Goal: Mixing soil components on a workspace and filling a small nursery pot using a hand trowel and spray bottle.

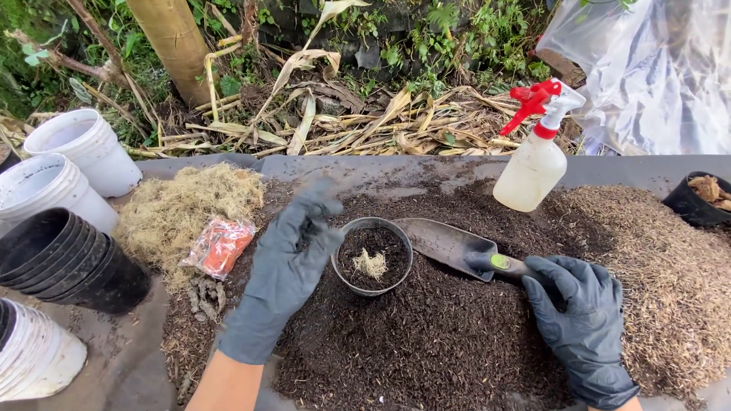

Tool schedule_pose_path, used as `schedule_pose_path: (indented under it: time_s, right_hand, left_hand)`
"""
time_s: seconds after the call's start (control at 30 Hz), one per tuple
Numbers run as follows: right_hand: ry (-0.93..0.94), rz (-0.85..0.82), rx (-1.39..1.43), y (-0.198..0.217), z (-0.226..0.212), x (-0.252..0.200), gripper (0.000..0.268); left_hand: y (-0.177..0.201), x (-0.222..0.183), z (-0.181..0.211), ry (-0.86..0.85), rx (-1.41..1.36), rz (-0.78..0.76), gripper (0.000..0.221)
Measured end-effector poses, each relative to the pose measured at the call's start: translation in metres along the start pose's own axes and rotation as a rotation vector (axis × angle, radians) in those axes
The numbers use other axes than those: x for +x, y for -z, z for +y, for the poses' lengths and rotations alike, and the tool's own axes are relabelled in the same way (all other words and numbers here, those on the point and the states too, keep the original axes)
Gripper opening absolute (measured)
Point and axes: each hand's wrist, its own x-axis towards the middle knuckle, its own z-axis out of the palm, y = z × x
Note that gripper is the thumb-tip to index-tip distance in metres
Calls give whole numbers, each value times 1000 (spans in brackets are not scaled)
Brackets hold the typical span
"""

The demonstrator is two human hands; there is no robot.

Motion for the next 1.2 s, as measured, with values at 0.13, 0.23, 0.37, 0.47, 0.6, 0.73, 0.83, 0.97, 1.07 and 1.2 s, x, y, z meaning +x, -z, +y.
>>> schedule_pose_path:
  time_s: [0.13,0.23,0.37,0.47,0.6,0.73,0.83,0.97,1.07,1.2]
  right_hand:
    - [73,-248,-94,-2,2,22,52]
    - [106,-500,-178,-3,-6,43,56]
    - [94,-585,56,-9,-6,63,59]
    - [252,-324,-158,2,-12,66,34]
    - [370,-319,-239,38,-21,80,39]
    - [145,-537,-300,63,-12,71,45]
    - [154,-509,-293,79,-3,50,44]
    - [238,-341,7,101,5,25,56]
    - [357,-402,35,92,36,-2,59]
    - [471,-453,116,69,56,-35,45]
  left_hand:
    - [-7,-18,-11,-359,979,-192,134]
    - [5,-15,-39,-299,827,-276,148]
    - [-1,-16,-50,-252,1018,-82,153]
    - [0,-21,-54,-316,979,17,142]
    - [7,-20,-46,-410,845,126,117]
    - [23,-11,-41,-722,771,128,93]
    - [28,-8,-42,-753,695,160,99]
    - [36,-10,-52,-773,589,188,113]
    - [31,-11,-44,-706,767,272,92]
    - [31,-11,-47,-761,813,229,87]
